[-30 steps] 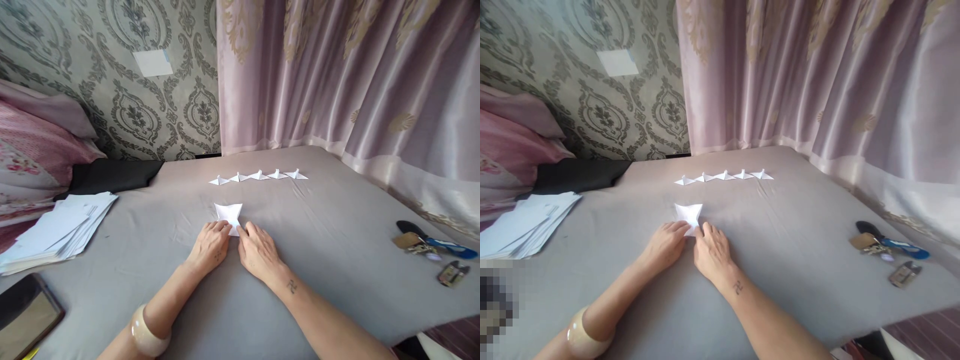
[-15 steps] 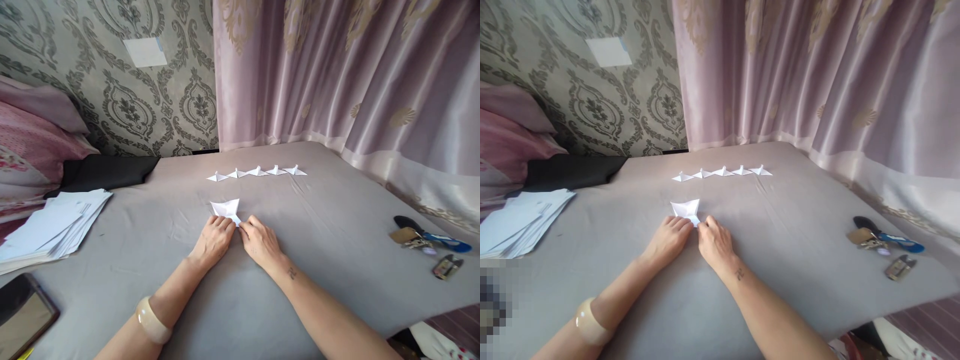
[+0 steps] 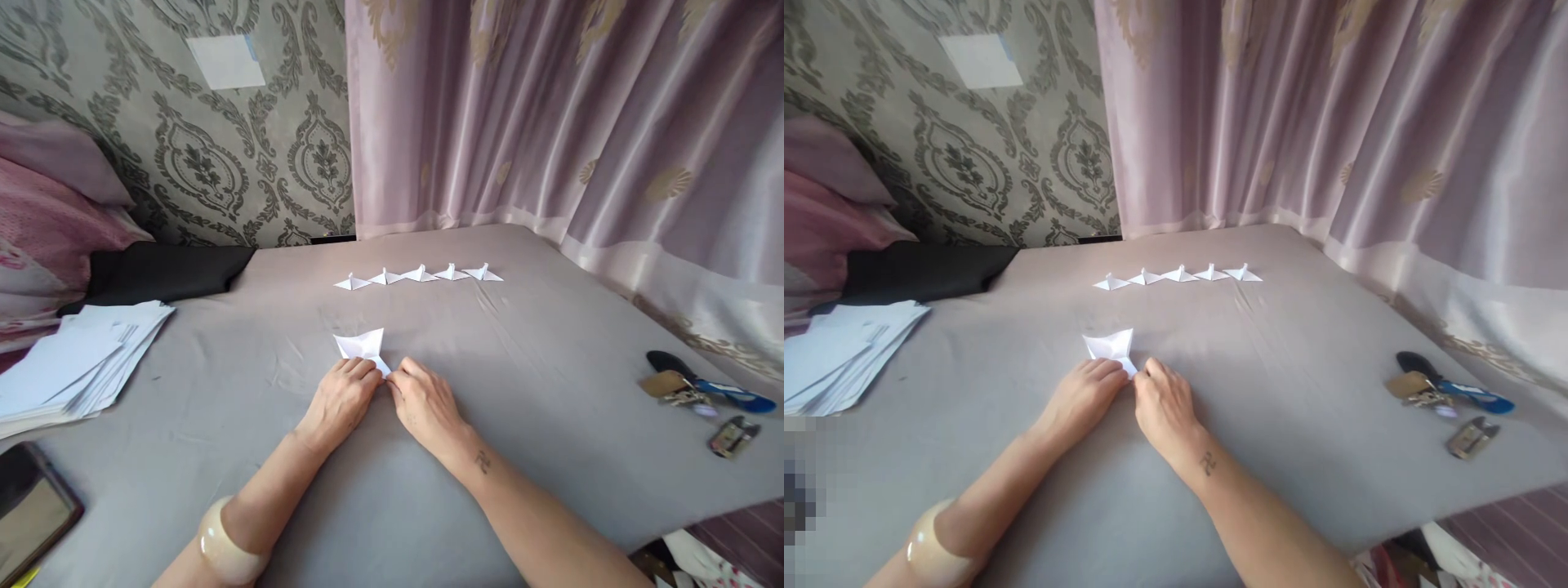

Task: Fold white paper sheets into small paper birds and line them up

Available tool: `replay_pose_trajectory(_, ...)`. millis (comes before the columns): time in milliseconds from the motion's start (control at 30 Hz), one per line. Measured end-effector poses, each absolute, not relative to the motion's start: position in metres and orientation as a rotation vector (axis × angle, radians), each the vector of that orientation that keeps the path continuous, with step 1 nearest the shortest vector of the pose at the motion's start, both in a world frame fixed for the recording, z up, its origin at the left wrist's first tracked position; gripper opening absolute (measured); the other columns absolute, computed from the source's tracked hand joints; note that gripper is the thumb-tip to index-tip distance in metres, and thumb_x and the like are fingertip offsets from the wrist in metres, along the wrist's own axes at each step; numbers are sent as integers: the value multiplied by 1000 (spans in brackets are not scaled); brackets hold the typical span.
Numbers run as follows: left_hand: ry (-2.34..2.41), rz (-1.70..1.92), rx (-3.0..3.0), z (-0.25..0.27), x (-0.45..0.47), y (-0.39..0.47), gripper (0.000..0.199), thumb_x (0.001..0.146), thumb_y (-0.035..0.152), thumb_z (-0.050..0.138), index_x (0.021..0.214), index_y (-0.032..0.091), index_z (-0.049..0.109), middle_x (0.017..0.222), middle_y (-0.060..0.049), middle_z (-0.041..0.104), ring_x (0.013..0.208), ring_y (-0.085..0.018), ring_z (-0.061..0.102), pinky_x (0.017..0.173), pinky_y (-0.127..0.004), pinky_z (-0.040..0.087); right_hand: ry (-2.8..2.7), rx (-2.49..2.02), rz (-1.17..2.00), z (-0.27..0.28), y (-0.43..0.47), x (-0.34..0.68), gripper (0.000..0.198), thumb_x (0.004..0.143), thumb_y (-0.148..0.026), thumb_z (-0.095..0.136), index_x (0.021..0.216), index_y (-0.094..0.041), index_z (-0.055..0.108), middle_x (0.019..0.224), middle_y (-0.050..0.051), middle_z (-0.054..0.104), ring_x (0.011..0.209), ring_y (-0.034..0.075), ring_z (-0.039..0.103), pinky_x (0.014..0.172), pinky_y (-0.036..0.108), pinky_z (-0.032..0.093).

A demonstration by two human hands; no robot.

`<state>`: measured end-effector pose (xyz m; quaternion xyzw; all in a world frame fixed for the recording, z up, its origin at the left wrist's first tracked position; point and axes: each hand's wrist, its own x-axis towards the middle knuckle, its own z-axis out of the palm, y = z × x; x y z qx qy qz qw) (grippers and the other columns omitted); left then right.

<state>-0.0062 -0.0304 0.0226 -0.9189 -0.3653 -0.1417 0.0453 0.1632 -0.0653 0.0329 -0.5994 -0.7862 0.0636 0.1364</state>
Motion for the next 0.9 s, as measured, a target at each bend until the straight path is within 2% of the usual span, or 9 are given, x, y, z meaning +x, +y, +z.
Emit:
replay_pose_trajectory(167, -1166, -478, -2829, 19, -8, -32, 32, 100, 22, 38, 83, 18, 64, 88, -6, 64, 81, -19, 56, 71, -31, 45, -2295, -1721, 381, 41, -67, 174, 26, 94, -15, 46, 97, -23, 70, 94, 3, 64, 86, 15, 62, 68, 27, 40)
replay_pose_trajectory(433, -1253, -529, -2921, 21, -8, -33, 30, 100, 22, 38, 90, 19, 67, 94, -6, 66, 89, -19, 58, 72, -28, 46, -2227, -1792, 523, 46, -62, 184, 22, 91, -18, 48, 86, -24, 69, 90, 1, 64, 75, 13, 60, 63, 26, 37)
replay_pose_trajectory(567, -1234, -505, -2910, 21, -7, -32, 29, 99, 21, 38, 92, 18, 66, 94, -7, 65, 89, -20, 58, 74, -29, 46, -2162, -1823, 495, 45, -62, 179, 18, 91, -19, 48, 89, -25, 65, 86, -1, 63, 72, 13, 59, 61, 27, 34)
replay_pose_trajectory(700, -1231, -527, -2894, 19, -6, -29, 29, 99, 20, 38, 91, 17, 66, 92, -7, 66, 86, -20, 58, 75, -32, 44, -2165, -1754, 436, 36, -64, 171, 14, 93, -23, 50, 93, -26, 64, 92, 0, 64, 79, 15, 60, 61, 28, 33)
replay_pose_trajectory(900, -1315, -630, -2874, 19, -6, -27, 28, 99, 27, 42, 86, 18, 65, 91, -6, 70, 87, -20, 62, 77, -34, 40, -2164, -1803, 347, 26, -63, 165, 17, 95, -26, 49, 88, -23, 64, 92, 2, 63, 82, 15, 60, 61, 29, 32)
